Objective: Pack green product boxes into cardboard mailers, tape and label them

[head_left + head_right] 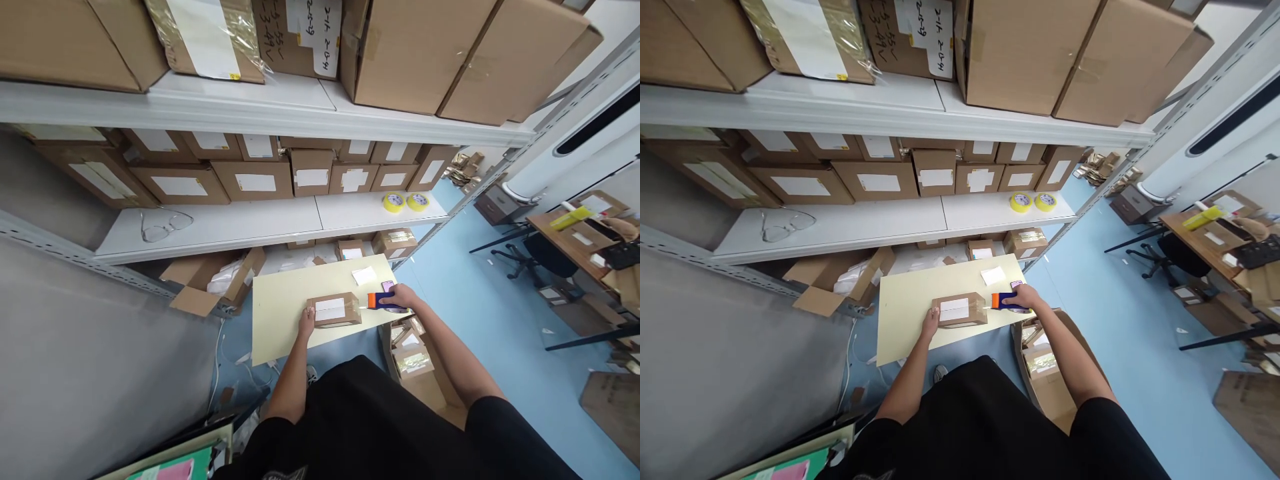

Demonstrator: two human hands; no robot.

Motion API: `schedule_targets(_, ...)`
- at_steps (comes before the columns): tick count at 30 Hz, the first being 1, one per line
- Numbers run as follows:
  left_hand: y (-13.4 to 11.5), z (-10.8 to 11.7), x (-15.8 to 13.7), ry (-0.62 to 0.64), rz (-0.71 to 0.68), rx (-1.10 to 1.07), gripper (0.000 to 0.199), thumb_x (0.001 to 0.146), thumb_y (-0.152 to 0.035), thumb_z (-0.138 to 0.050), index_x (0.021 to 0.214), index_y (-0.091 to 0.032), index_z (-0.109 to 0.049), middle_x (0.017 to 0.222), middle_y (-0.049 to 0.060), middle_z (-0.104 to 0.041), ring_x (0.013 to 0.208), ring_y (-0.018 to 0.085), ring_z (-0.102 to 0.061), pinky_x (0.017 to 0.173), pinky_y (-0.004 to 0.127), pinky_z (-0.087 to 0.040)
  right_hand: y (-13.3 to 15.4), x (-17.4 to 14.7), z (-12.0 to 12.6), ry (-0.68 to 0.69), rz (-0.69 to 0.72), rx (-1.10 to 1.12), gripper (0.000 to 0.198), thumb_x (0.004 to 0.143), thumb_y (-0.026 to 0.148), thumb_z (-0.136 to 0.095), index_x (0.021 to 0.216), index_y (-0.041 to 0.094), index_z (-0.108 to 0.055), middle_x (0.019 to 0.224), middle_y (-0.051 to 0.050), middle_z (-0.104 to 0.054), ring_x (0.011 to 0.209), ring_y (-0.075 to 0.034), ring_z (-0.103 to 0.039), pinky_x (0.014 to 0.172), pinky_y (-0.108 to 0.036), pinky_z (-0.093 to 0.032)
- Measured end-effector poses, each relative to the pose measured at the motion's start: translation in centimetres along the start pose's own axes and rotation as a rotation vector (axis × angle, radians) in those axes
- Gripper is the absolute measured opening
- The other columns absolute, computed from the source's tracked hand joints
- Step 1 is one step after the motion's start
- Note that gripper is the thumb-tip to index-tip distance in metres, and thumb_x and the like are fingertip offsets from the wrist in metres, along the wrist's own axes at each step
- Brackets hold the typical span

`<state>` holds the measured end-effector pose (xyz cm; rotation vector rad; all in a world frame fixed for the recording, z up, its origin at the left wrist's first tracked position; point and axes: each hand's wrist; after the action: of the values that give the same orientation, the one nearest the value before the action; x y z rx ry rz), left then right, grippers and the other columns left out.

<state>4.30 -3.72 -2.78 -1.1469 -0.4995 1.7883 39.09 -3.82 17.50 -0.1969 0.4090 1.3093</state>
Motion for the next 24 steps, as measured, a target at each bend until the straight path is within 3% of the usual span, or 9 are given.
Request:
schedule_targets(4, 0.8, 2.6, 0.9, -0.009, 0.039, 0.008, 0.050, 0.105, -0.054, -0.039, 0.121, -0.016, -0.067, 0.128, 0.016, -0.073, 0.124, 0.029, -0.067, 0.101, 0.036, -0.051, 3.5, -0.1, -0.9, 0.096, 0.128, -0.002, 0.062, 0.082, 0.078, -0.067, 0.091, 0.018, -0.078, 0.090, -0.012, -0.079, 0.084, -0.024, -0.072, 0.071, -0.028, -0.048)
schedule_targets(9, 1.3, 6.6, 1.3, -0.104, 0.133, 0.025, 0.050, 0.101, -0.052, -0.047, 0.122, -0.012, -0.067, 0.127, 0.022, -0.072, 0.124, 0.035, -0.067, 0.101, 0.042, -0.051, 11.5, -0.3, -2.7, 0.091, 0.252, -0.015, 0.068, 0.085, 0.083, -0.058, 0.095, 0.020, -0.079, 0.100, -0.012, -0.080, 0.093, -0.025, -0.074, 0.070, -0.026, -0.047)
schedule_targets(12, 0.9, 8.4, 0.5, -0.143, 0.067, -0.014, 0.051, 0.103, -0.054, -0.039, 0.121, -0.018, -0.070, 0.129, 0.014, -0.073, 0.124, 0.029, -0.066, 0.103, 0.036, -0.050, 16.1, -0.8, -3.1, 0.094, 0.260, -0.029, 0.071, 0.085, 0.084, -0.057, 0.100, 0.019, -0.079, 0.106, -0.014, -0.080, 0.098, -0.027, -0.075, 0.071, -0.027, -0.049)
schedule_targets(14, 0.4, 9.1, -0.4, -0.096, -0.049, -0.090, 0.058, 0.104, -0.059, -0.034, 0.121, -0.018, -0.072, 0.126, 0.011, -0.076, 0.120, 0.028, -0.068, 0.101, 0.035, -0.052, 18.8, -1.1, -3.1, 0.107, 0.273, -0.047, 0.072, 0.083, 0.084, -0.060, 0.104, 0.017, -0.079, 0.109, -0.016, -0.079, 0.099, -0.028, -0.075, 0.073, -0.028, -0.051)
schedule_targets(16, -0.1, 9.4, -1.3, -0.044, -0.145, -0.157, 0.064, 0.102, -0.064, -0.035, 0.126, -0.017, -0.071, 0.127, 0.012, -0.075, 0.118, 0.029, -0.068, 0.100, 0.036, -0.052, 21.2, -1.3, -2.9, 0.121, 0.281, -0.061, 0.073, 0.082, 0.082, -0.064, 0.109, 0.015, -0.078, 0.111, -0.018, -0.079, 0.100, -0.030, -0.076, 0.076, -0.029, -0.053)
schedule_targets(19, -0.6, 9.3, -2.5, -0.084, -0.110, -0.125, 0.063, 0.102, -0.064, -0.037, 0.134, -0.019, -0.066, 0.137, 0.012, -0.070, 0.124, 0.029, -0.066, 0.104, 0.036, -0.049, 23.5, -1.5, -2.5, 0.134, 0.289, -0.068, 0.071, 0.079, 0.078, -0.071, 0.112, 0.015, -0.078, 0.111, -0.019, -0.079, 0.100, -0.030, -0.076, 0.079, -0.031, -0.055)
schedule_targets(22, -1.1, 8.3, -3.3, -0.128, -0.027, -0.035, 0.060, 0.103, -0.063, -0.034, 0.136, -0.022, -0.065, 0.139, 0.012, -0.069, 0.127, 0.030, -0.065, 0.105, 0.038, -0.048, 23.7, -1.6, -2.0, 0.145, 0.302, -0.069, 0.069, 0.078, 0.075, -0.074, 0.112, 0.015, -0.078, 0.110, -0.019, -0.079, 0.099, -0.030, -0.077, 0.079, -0.032, -0.056)
schedule_targets(24, -1.7, 6.8, -3.8, -0.120, -0.009, -0.010, 0.060, 0.104, -0.062, -0.032, 0.137, -0.024, -0.064, 0.138, 0.011, -0.070, 0.125, 0.030, -0.066, 0.103, 0.038, -0.049, 22.4, -1.4, -1.8, 0.145, 0.310, -0.074, 0.070, 0.078, 0.075, -0.074, 0.113, 0.014, -0.078, 0.110, -0.020, -0.079, 0.100, -0.032, -0.077, 0.080, -0.033, -0.057)
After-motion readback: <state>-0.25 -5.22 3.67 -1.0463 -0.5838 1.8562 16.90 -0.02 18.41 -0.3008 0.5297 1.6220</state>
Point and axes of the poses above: each hand's wrist, its own x-axis towards the middle knuckle, its own z-axis out of the back of the hand, y = z × x
